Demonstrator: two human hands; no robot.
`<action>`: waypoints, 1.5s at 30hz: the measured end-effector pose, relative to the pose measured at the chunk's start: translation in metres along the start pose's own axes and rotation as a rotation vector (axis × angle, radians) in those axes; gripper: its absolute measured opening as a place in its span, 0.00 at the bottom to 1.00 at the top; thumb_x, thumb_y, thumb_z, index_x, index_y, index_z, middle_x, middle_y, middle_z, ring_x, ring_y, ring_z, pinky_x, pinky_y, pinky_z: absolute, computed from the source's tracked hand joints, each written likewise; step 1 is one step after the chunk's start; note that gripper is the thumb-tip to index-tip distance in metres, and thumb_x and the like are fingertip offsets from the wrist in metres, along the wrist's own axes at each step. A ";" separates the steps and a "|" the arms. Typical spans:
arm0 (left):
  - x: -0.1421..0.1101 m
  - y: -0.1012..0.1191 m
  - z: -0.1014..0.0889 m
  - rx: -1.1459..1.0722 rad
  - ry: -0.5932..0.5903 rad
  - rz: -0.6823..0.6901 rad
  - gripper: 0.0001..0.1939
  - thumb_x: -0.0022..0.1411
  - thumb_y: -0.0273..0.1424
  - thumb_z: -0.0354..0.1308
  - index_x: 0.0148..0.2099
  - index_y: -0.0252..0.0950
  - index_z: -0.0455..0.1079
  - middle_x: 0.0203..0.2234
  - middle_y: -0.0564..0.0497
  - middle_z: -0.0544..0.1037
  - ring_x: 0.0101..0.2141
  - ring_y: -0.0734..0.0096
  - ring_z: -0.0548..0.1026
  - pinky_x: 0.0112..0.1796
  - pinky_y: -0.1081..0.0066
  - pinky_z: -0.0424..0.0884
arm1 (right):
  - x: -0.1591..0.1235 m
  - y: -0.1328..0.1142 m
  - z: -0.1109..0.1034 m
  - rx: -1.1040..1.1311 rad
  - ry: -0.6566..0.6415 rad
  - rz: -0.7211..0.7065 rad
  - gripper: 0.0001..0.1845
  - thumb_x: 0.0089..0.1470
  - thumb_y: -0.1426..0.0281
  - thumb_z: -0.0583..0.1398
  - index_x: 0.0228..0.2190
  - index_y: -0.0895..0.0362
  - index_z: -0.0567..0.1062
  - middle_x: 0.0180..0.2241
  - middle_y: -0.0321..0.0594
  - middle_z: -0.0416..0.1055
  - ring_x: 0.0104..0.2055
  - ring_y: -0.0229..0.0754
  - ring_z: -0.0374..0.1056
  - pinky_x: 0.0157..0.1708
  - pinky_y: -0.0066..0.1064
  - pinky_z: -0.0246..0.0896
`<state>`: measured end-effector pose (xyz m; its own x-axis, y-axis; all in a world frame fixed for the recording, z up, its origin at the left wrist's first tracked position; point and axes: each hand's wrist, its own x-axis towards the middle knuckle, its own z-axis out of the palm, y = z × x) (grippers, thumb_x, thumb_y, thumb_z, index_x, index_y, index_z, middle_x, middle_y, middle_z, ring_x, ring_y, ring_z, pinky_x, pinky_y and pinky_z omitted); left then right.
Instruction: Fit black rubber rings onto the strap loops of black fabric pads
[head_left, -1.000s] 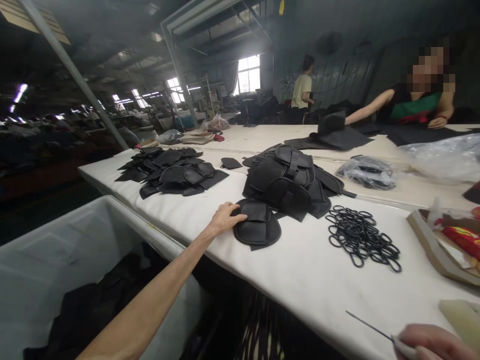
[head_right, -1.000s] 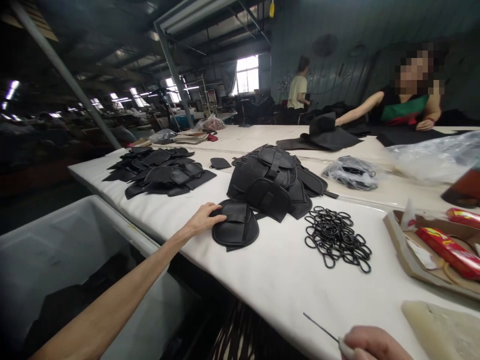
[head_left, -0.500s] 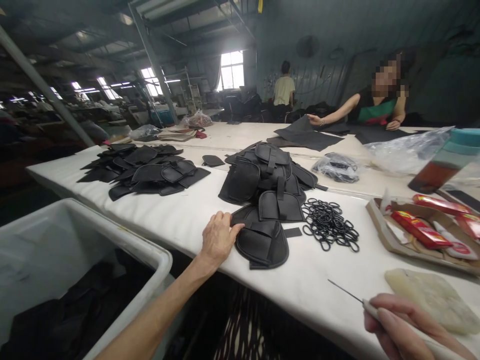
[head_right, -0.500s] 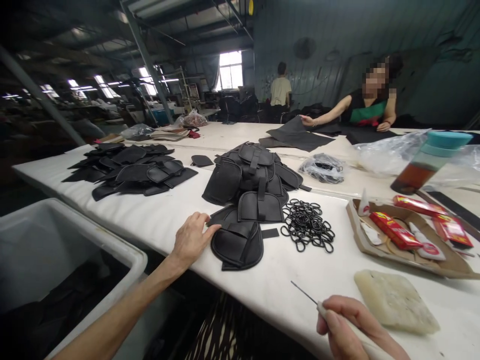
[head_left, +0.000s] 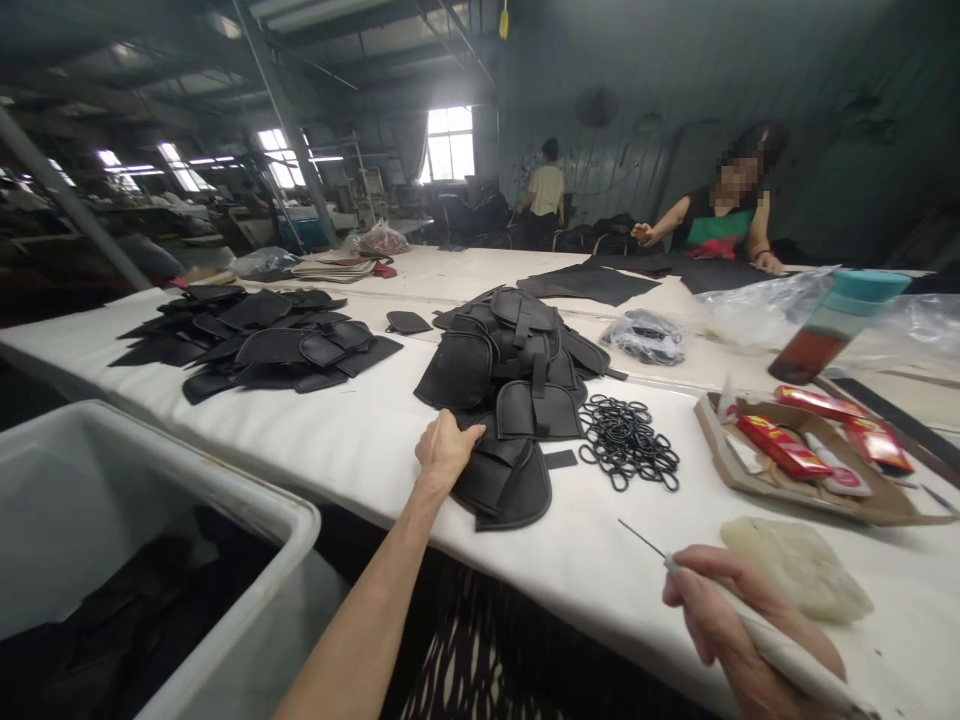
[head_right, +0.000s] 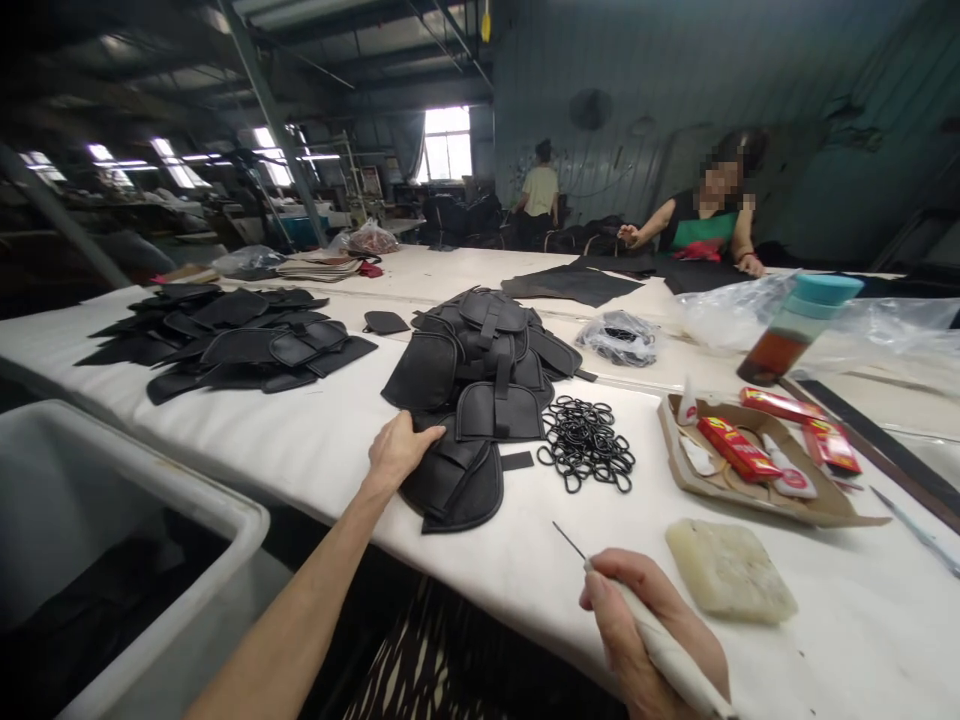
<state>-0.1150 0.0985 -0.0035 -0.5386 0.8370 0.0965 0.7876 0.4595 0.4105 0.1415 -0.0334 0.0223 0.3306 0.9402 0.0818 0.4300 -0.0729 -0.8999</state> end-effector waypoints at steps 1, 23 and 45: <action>0.001 0.001 0.001 -0.016 0.013 0.010 0.21 0.52 0.40 0.57 0.44 0.31 0.70 0.38 0.36 0.77 0.40 0.49 0.75 0.35 0.62 0.66 | 0.003 0.003 0.000 0.008 0.024 -0.047 0.14 0.45 0.56 0.58 0.23 0.54 0.72 0.16 0.32 0.66 0.16 0.36 0.58 0.17 0.26 0.56; -0.027 0.013 -0.029 -0.737 -0.023 0.430 0.24 0.50 0.33 0.59 0.51 0.37 0.67 0.31 0.53 0.74 0.31 0.71 0.72 0.37 0.71 0.67 | 0.091 0.028 0.053 -0.621 -0.066 -0.383 0.08 0.51 0.75 0.53 0.35 0.53 0.67 0.26 0.36 0.70 0.25 0.40 0.64 0.25 0.27 0.46; -0.028 -0.005 -0.076 -0.914 -0.148 0.322 0.06 0.51 0.33 0.61 0.31 0.37 0.76 0.24 0.54 0.77 0.26 0.71 0.71 0.29 0.73 0.66 | 0.089 0.017 0.051 -0.301 -0.201 -0.426 0.10 0.54 0.74 0.48 0.35 0.53 0.65 0.25 0.33 0.68 0.22 0.35 0.63 0.19 0.24 0.53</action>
<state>-0.1261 0.0504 0.0605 -0.2464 0.9395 0.2381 0.3213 -0.1526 0.9346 0.1355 0.0661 -0.0074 -0.0790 0.9501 0.3018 0.7215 0.2634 -0.6404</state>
